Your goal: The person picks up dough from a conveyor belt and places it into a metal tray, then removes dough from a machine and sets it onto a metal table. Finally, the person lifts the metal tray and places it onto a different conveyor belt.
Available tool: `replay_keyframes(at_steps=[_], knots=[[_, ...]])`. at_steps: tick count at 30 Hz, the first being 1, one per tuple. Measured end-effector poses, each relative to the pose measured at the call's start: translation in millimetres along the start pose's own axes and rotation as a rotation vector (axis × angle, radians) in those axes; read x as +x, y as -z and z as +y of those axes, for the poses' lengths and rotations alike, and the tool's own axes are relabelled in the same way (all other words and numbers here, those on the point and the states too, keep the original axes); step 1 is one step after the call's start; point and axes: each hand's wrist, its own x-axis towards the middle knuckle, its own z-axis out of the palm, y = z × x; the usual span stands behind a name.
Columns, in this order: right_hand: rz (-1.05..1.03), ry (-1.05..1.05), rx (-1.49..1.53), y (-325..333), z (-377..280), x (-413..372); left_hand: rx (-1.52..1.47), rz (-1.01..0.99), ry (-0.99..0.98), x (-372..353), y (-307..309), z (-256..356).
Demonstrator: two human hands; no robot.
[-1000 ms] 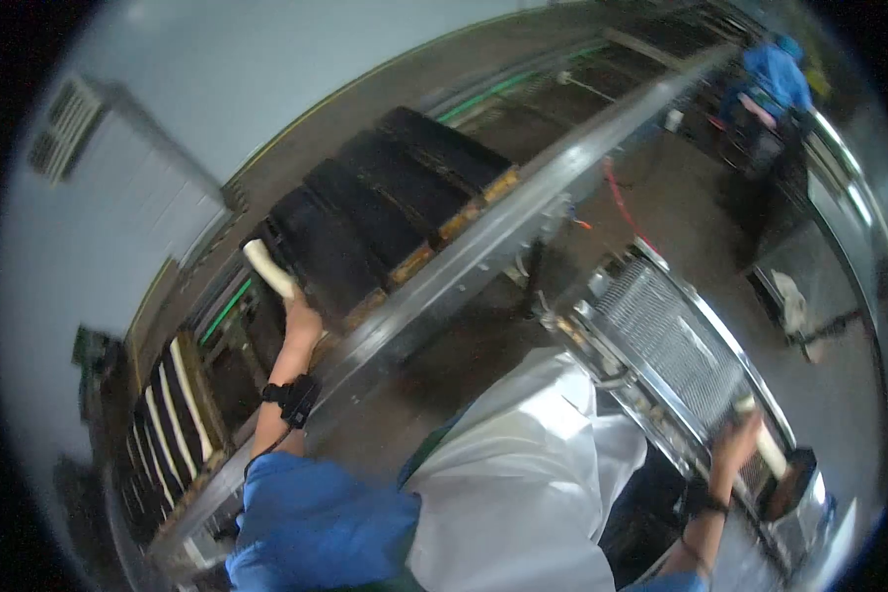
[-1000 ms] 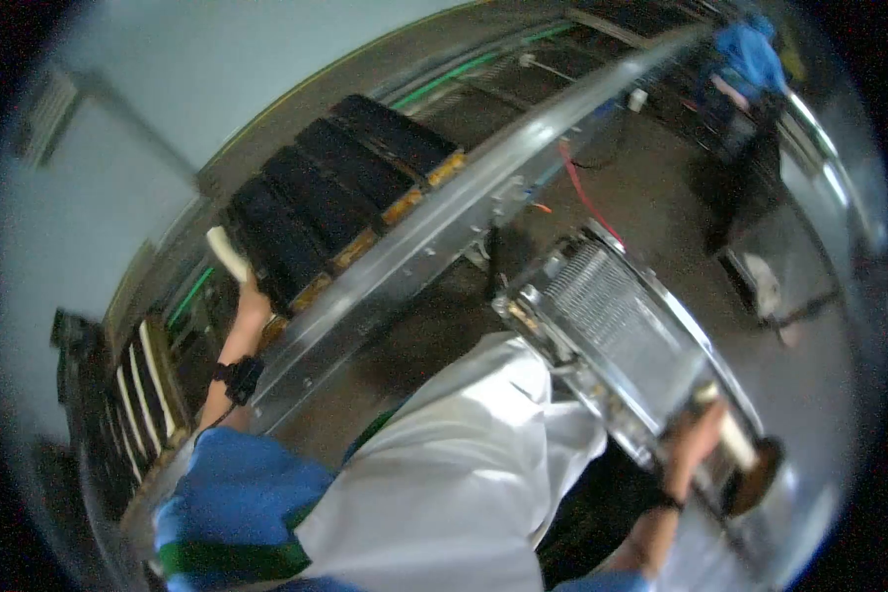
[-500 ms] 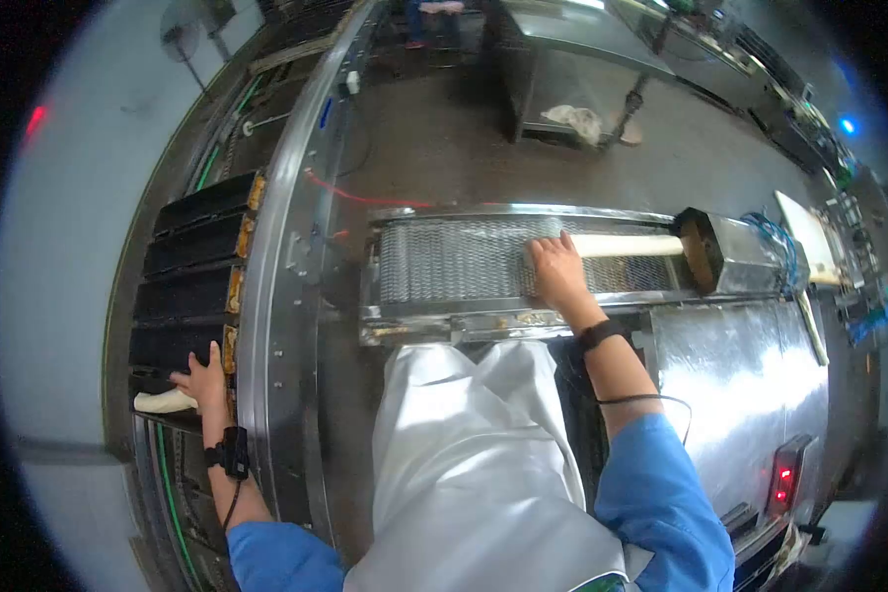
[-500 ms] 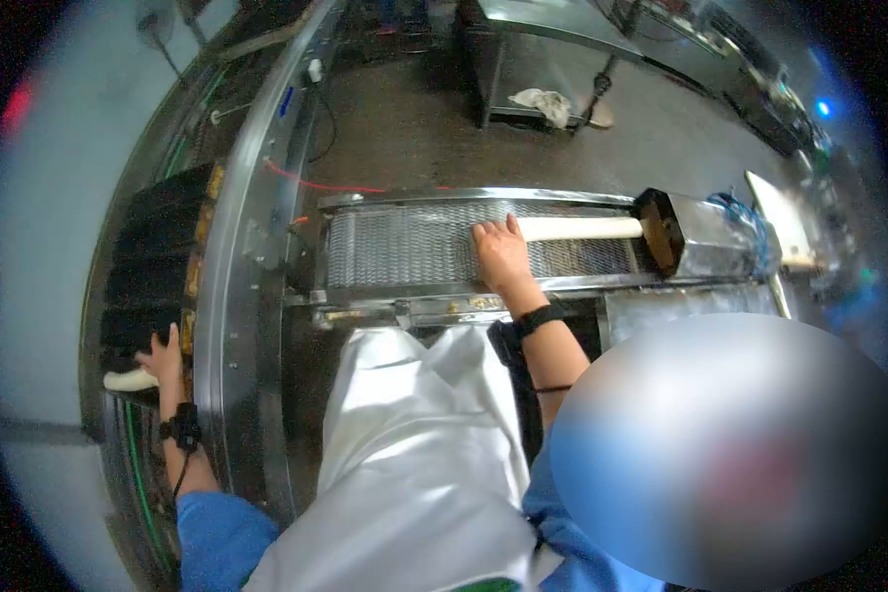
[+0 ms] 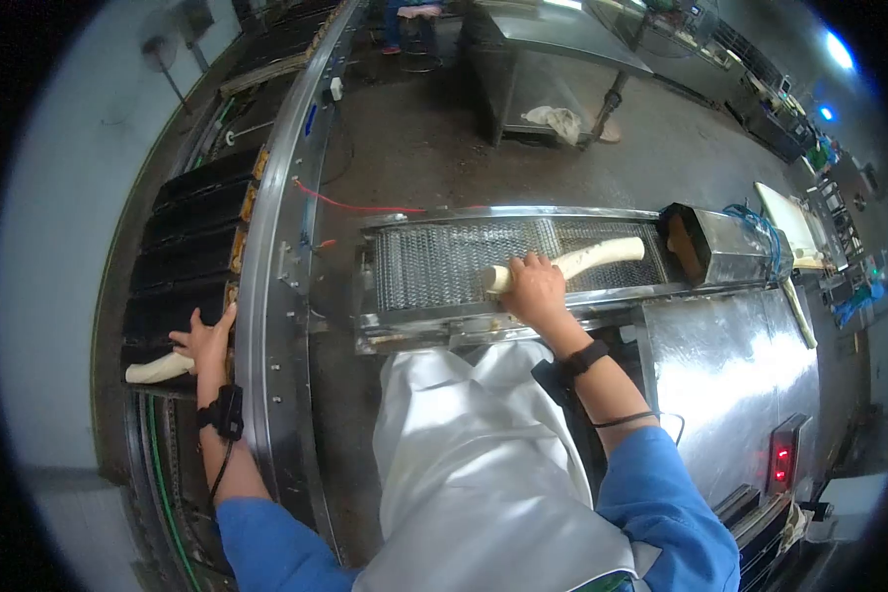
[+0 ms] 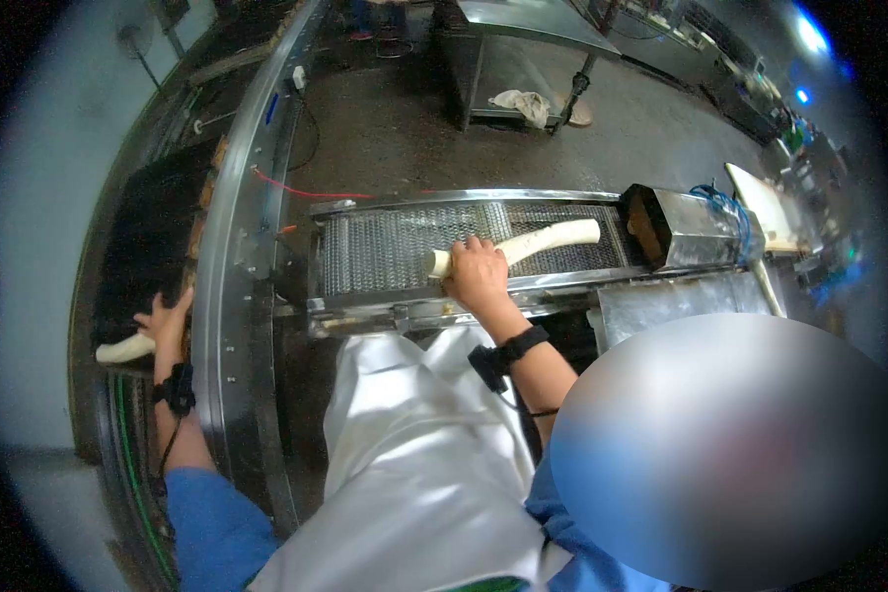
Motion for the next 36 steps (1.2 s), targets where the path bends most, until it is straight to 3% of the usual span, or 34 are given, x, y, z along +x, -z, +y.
replay_keyframes(at_steps=[2, 4, 6, 7, 8, 10, 12, 16, 20, 24, 26, 29, 32, 36], knots=[[0.020, 0.030, 0.022, 4, -8, 11, -0.043, 0.047, 0.003, 1, -6, 9], [-0.091, -0.120, 0.451, 45, -26, 35, -0.047, 0.044, 0.014, -1, -2, 19], [0.111, 0.025, 0.767, 80, -34, 62, -0.127, 0.059, 0.001, -2, -2, 22], [0.082, 0.022, 1.177, 108, -45, 69, -0.138, 0.068, -0.011, -5, -2, 21], [0.036, 0.012, 1.242, 139, -54, 77, -0.144, 0.075, -0.027, -10, 2, 23], [0.078, 0.237, 1.440, 191, -82, 80, -0.117, 0.067, 0.035, -17, 11, 35], [-0.073, 0.555, 1.658, 223, -113, 88, -0.144, 0.087, 0.051, -21, 13, 35], [-0.350, 0.851, 1.905, 228, -184, 88, -0.216, 0.120, -0.014, -8, 2, 21], [-0.458, 0.850, 1.757, 202, -191, 82, -0.253, 0.148, -0.034, -3, -3, 16], [-0.513, 0.570, 1.409, 142, -143, 79, -0.246, 0.136, -0.040, -22, 18, 29], [-0.491, 0.402, 1.261, 81, -95, 84, -0.198, 0.114, -0.080, -21, 17, 29], [-0.295, 0.230, 0.638, 14, -12, 80, -0.145, 0.044, -0.105, -19, 18, 29], [-0.088, 0.042, 0.029, -6, 47, 57, -0.210, 0.035, -0.133, -20, 15, 27], [-0.159, -0.253, -0.315, -5, 115, 43, -0.191, 0.005, -0.099, -20, 15, 36]])
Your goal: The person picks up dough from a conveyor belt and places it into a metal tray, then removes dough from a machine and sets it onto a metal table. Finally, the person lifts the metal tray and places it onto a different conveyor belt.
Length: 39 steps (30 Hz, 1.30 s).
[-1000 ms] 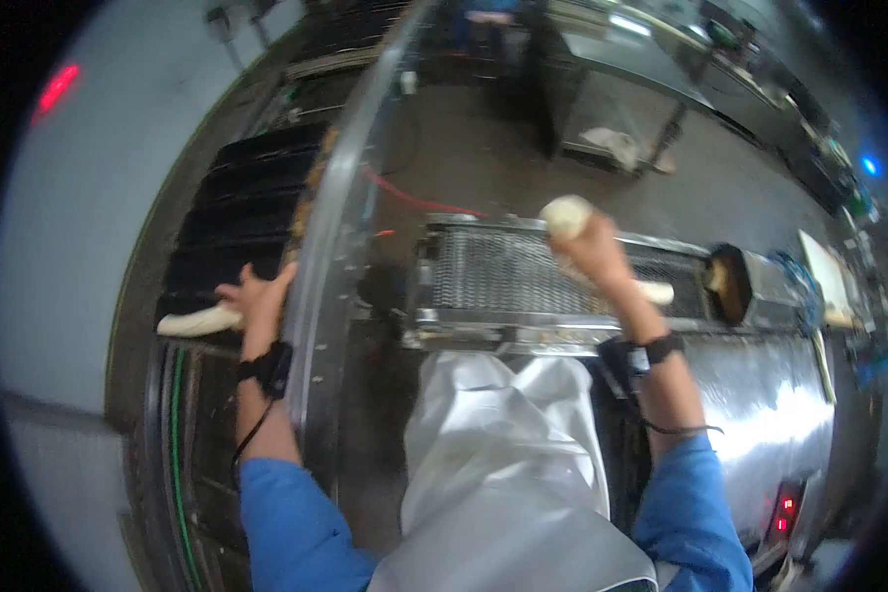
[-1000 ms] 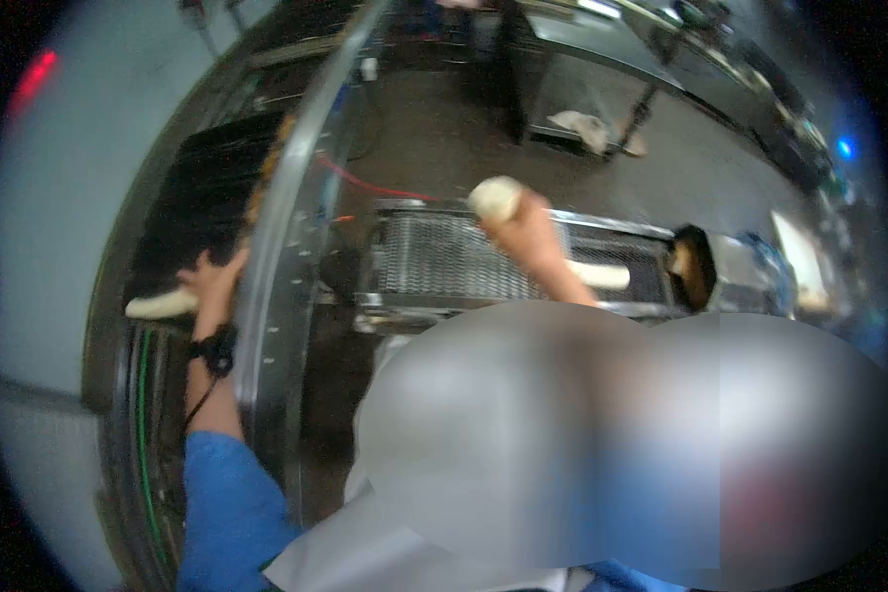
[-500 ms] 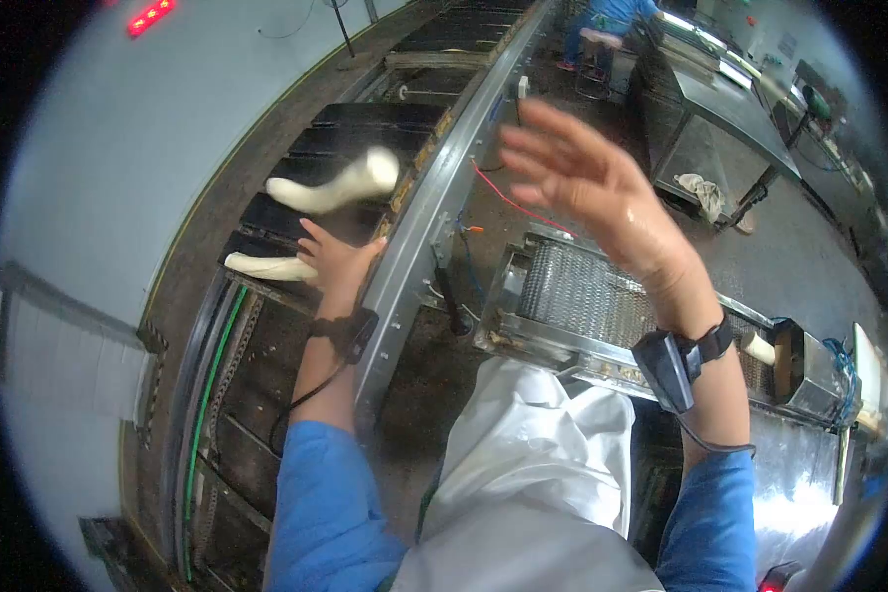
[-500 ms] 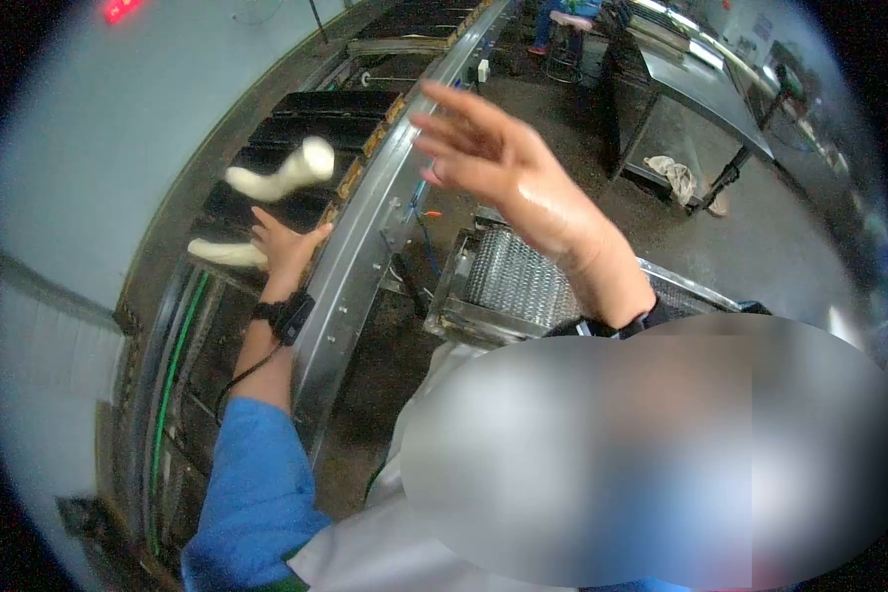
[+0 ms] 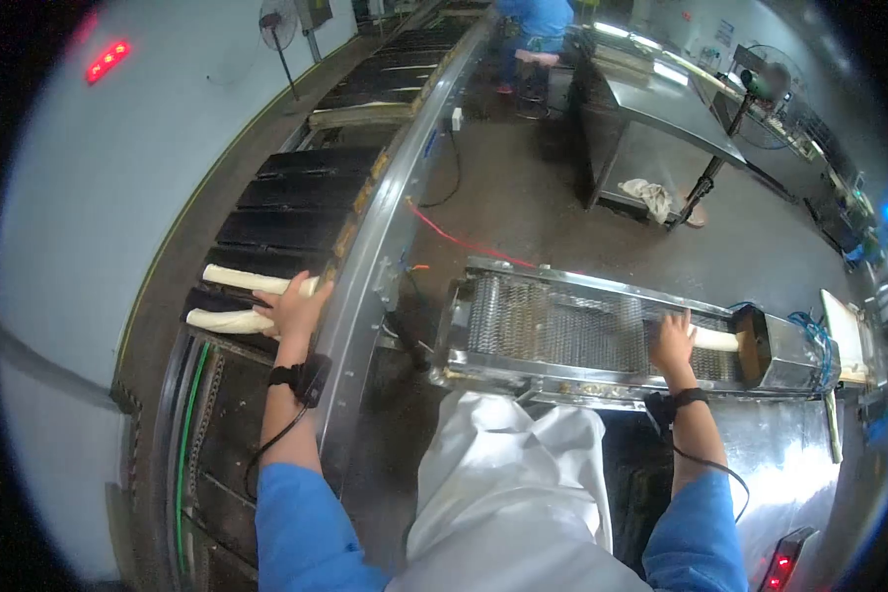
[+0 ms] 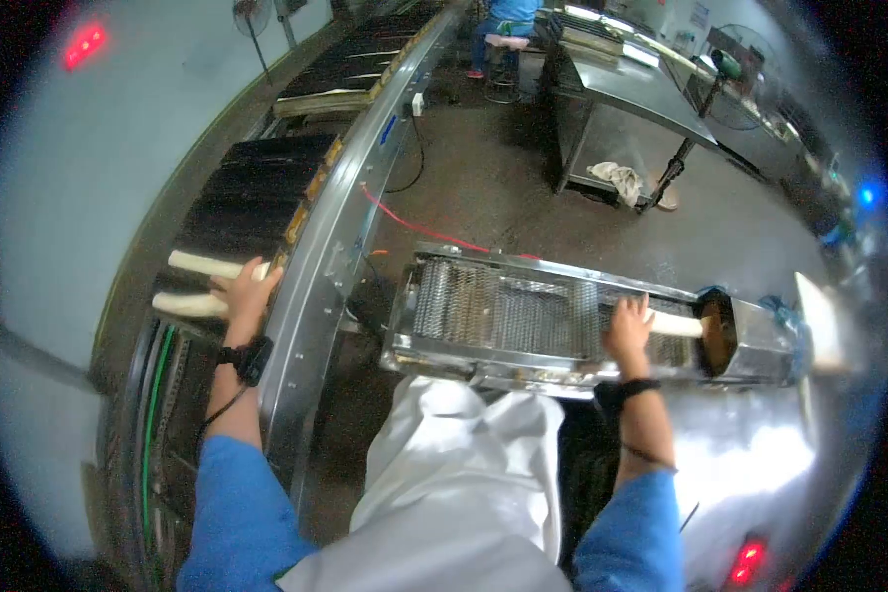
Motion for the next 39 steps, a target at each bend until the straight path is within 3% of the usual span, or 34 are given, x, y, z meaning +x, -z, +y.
replay_keyframes(at_steps=[2, 5, 14, 16, 17, 19, 21, 25, 26, 27, 29, 30, 32, 34, 39], knots=[[-0.109, -0.035, 0.018, -11, 21, -3, 0.124, -0.080, -0.111, 18, -9, -13], [0.106, 0.180, -0.019, -22, 24, -9, 0.124, -0.033, -0.138, 26, -19, -19], [0.087, 0.150, -0.097, 7, 22, -7, 0.095, -0.008, -0.126, 5, -6, -7], [-0.079, 0.115, 0.236, 12, 20, 10, 0.076, 0.001, -0.080, 4, -8, -11], [0.059, 0.202, 0.372, 20, 21, 18, 0.084, 0.018, -0.107, 9, -14, -16], [0.090, 0.244, 0.622, 75, 13, 27, 0.116, 0.029, -0.052, -2, -7, -4], [0.087, 0.241, 1.118, 148, -4, 24, 0.143, 0.035, -0.067, 2, -9, -8], [0.140, 0.587, 1.582, 279, -61, -4, 0.205, 0.017, -0.092, 5, -11, -14], [0.108, 0.841, 1.710, 300, -83, -13, 0.208, 0.020, -0.100, 4, -10, -14], [0.006, 0.909, 1.788, 318, -105, -22, 0.213, 0.023, -0.096, -1, -5, -10], [-0.318, 1.339, 1.846, 335, -138, -45, 0.176, 0.021, -0.040, -16, 9, -2], [-0.351, 1.424, 1.721, 336, -146, -49, 0.179, 0.024, -0.037, -14, 7, -8], [-0.324, 1.428, 1.587, 328, -157, -66, 0.222, 0.010, -0.092, -6, -1, -25], [-0.337, 1.303, 1.542, 302, -153, -63, 0.229, 0.003, -0.095, -15, 5, -31], [-0.199, 0.640, 1.323, 158, -100, -22, 0.182, -0.049, -0.052, -50, 30, -37]])
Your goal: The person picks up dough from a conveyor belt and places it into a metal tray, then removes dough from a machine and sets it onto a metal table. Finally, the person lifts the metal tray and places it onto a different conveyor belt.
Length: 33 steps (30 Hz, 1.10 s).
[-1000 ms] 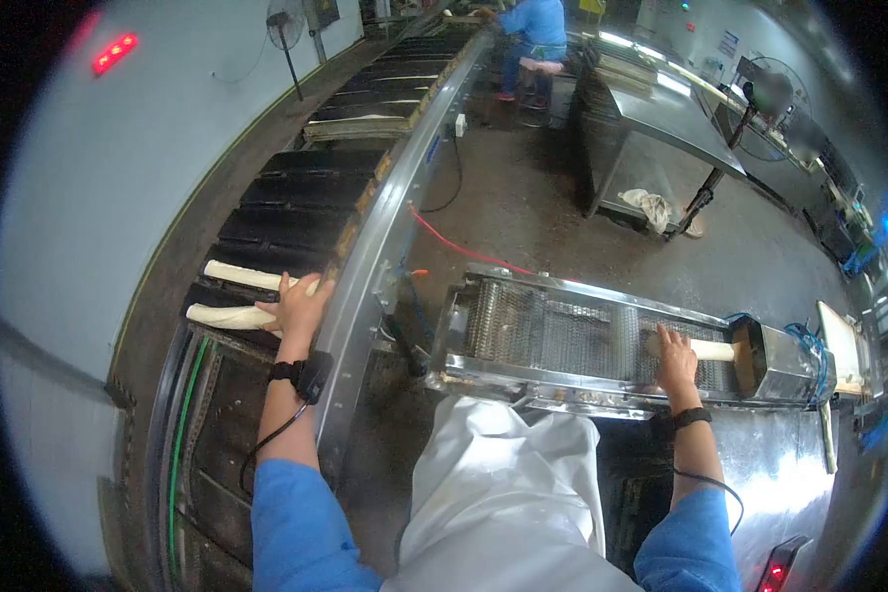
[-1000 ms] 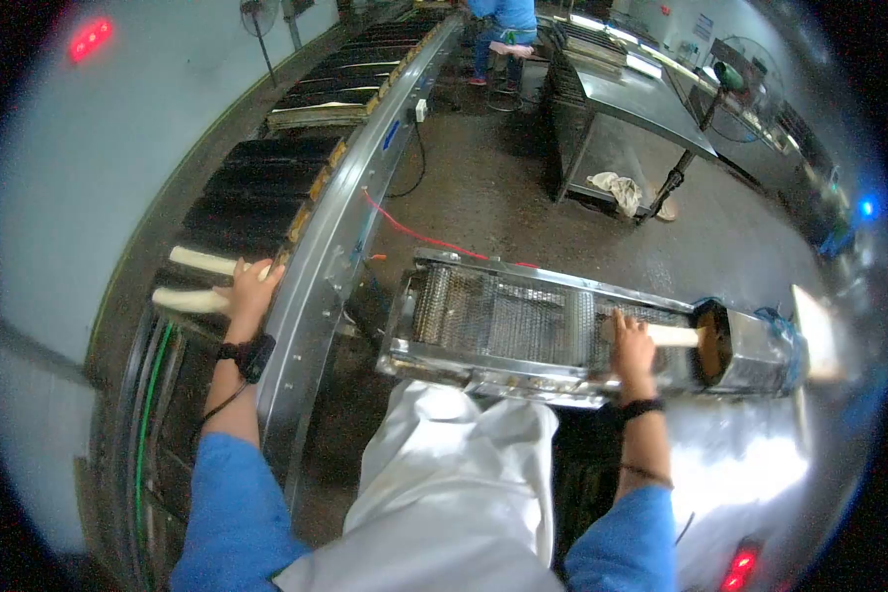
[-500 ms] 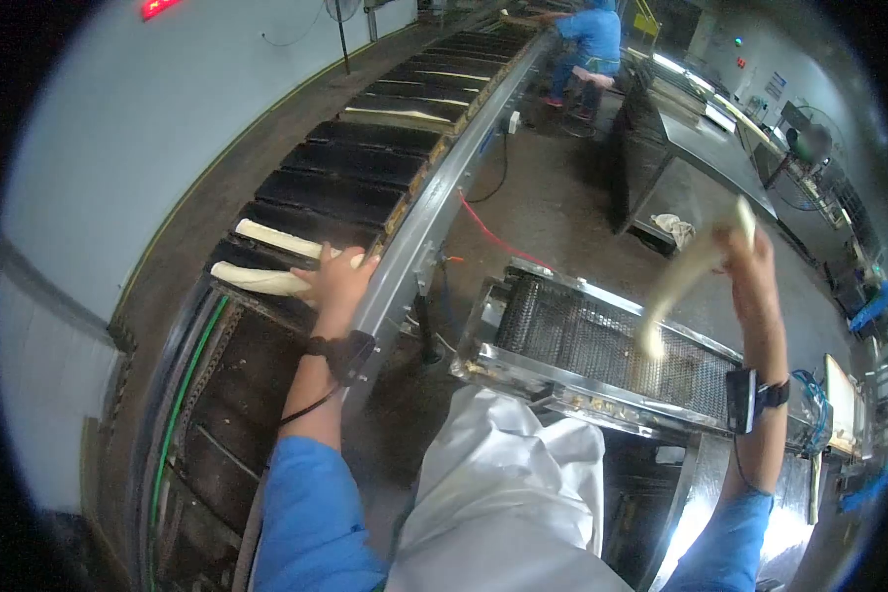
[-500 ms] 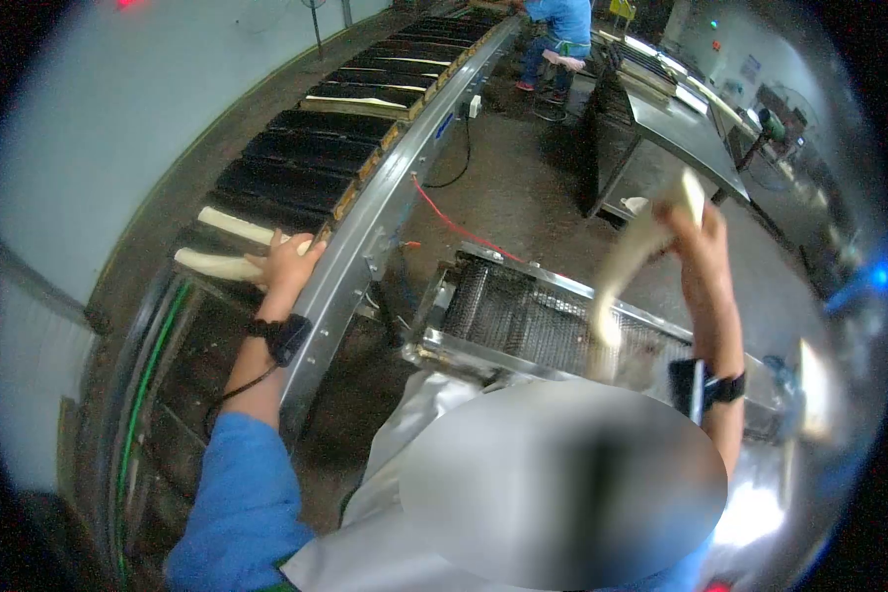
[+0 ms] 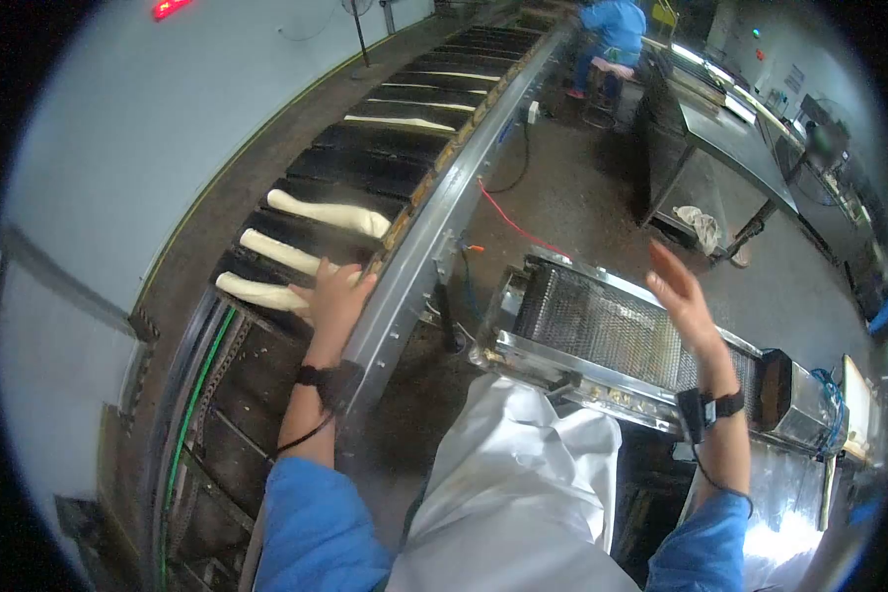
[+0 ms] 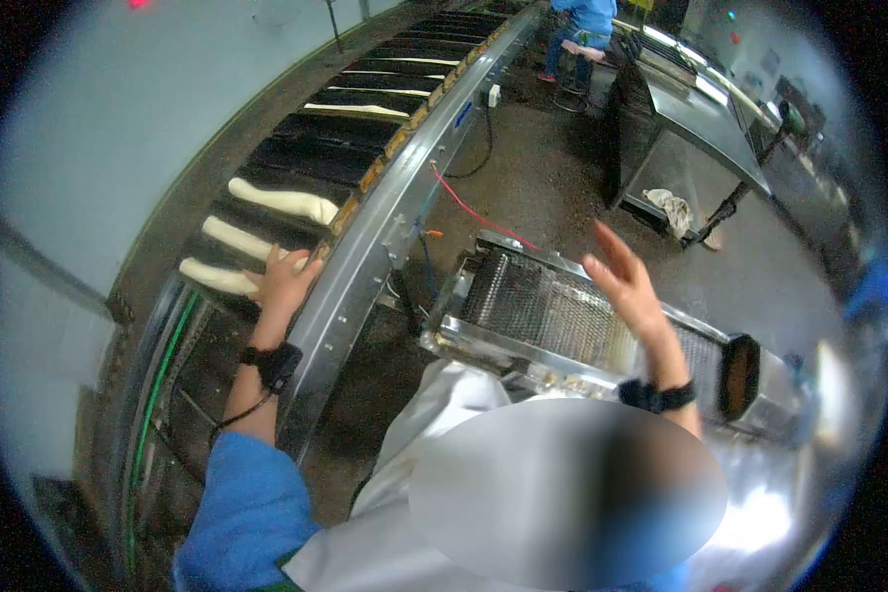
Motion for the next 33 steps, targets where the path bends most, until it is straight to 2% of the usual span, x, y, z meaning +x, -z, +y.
replay_keyframes(at_steps=[1, 2, 4, 5, 6, 7, 8, 9, 10, 11, 12, 13, 14, 18, 20, 21, 23, 25, 27, 29, 31, 32, 33], knots=[[0.072, -0.025, -0.149, 9, 51, -11, 0.009, 0.020, -0.035, 3, -6, -12], [0.156, -0.065, -0.547, 20, 92, -29, 0.018, 0.039, -0.073, 6, -12, -26], [0.342, -0.190, -0.982, 44, 187, -72, -0.125, 0.047, -0.126, 6, -22, -50], [0.364, -0.223, -0.982, 50, 202, -86, -0.105, 0.057, -0.098, -2, -17, -50], [0.457, -0.436, -1.049, 60, 214, -106, -0.006, 0.107, -0.189, -7, -15, -53], [0.549, -0.664, -1.109, 71, 222, -134, -0.087, 0.126, -0.158, -17, -11, -51], [0.621, -0.796, -1.074, 77, 223, -151, -0.149, 0.104, -0.170, -18, -11, -61], [0.671, -0.843, -1.085, 92, 230, -164, -0.173, 0.110, -0.237, -11, -18, -81], [0.735, -0.796, -1.141, 100, 246, -178, -0.084, 0.114, -0.216, -18, -12, -81], [0.740, -0.821, -1.074, 106, 231, -180, -0.024, 0.081, -0.138, -31, 0, -69], [0.751, -0.810, -1.039, 112, 229, -182, -0.007, 0.092, -0.192, -29, -1, -84], [0.787, -0.831, -1.079, 117, 251, -182, -0.060, 0.077, -0.139, -36, 4, -84], [0.849, -0.838, -1.049, 117, 249, -178, 0.024, 0.118, -0.150, -40, 5, -91], [0.886, -0.816, -0.981, 123, 231, -160, 0.028, 0.126, -0.162, -51, 10, -114], [0.839, -0.660, -0.985, 126, 223, -154, 0.057, 0.140, -0.126, -63, 15, -116], [0.844, -0.665, -0.981, 129, 228, -151, 0.058, 0.140, -0.134, -70, 18, -116], [0.726, -0.536, -1.144, 135, 237, -144, 0.131, 0.133, -0.077, -83, 24, -117], [0.672, -0.553, -1.182, 138, 237, -139, 0.072, 0.151, -0.109, -92, 26, -128], [0.489, -0.549, -1.279, 145, 237, -134, 0.151, 0.148, -0.083, -102, 30, -136], [0.450, -0.596, -1.313, 156, 233, -132, 0.096, 0.143, -0.101, -108, 33, -147], [0.383, -0.819, -1.226, 164, 210, -134, -0.098, 0.100, -0.053, -115, 41, -157], [0.570, -0.750, -1.215, 167, 231, -139, -0.585, 0.127, -0.047, -108, 36, -186], [0.574, -0.753, -1.211, 168, 227, -139, -0.585, 0.127, -0.053, -103, 42, -203]])
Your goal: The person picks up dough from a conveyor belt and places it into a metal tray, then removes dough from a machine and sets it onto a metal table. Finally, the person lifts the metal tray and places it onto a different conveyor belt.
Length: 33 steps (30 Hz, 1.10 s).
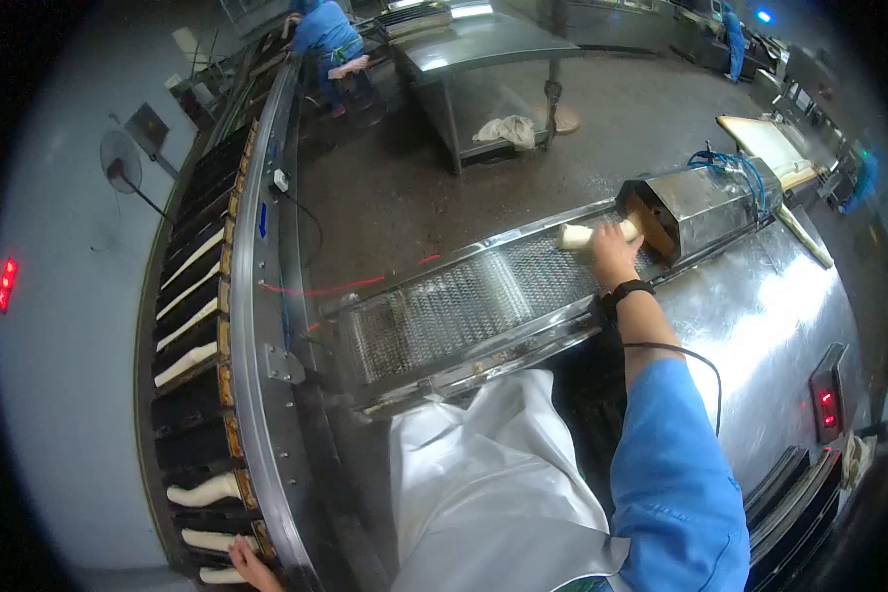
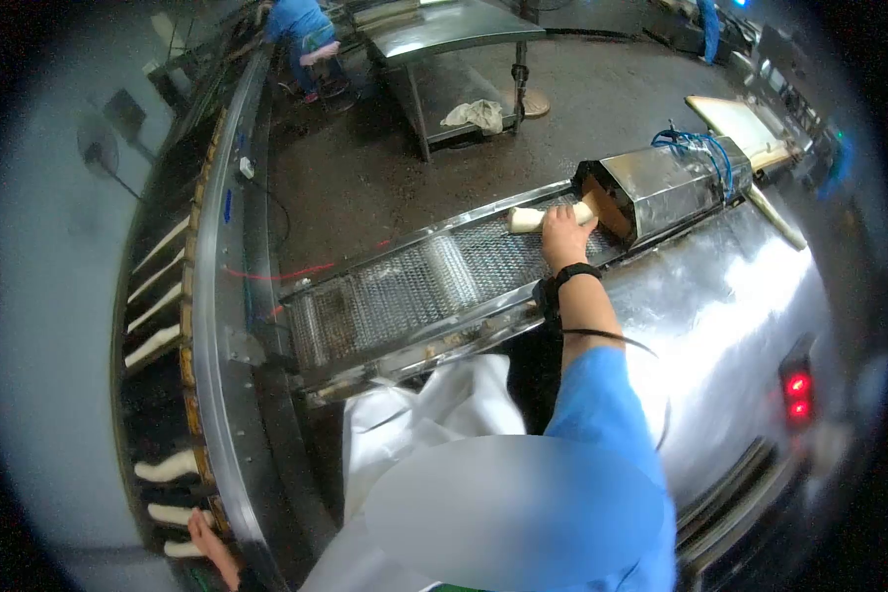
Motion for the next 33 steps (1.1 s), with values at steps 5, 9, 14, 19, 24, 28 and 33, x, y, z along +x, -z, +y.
replay_keyframes(at_steps=[5, 9, 14, 19, 24, 28, 33], knots=[[-0.091, 0.222, -0.045, 8, -14, -7, 0.536, 0.365, -0.190, -21, -11, 50], [0.044, 0.482, -0.062, 20, -32, -41, 0.510, 0.331, -0.237, 12, -8, 14], [0.174, 0.349, 0.015, 23, -25, -53, 0.351, 0.264, -0.192, 33, 9, -12], [-0.014, 0.388, 0.477, 73, -34, -54, 0.813, 0.028, 0.283, 24, 15, 1], [-0.210, -0.045, 1.583, 137, 27, -66, 1.139, 0.304, 0.269, 2, 3, -10], [0.009, -0.263, 1.942, 103, 164, -35, 0.894, 0.179, 0.269, 6, 17, -28], [0.739, -0.423, 1.551, 170, 283, -55, 0.782, 0.050, 0.277, -13, 51, -45]])
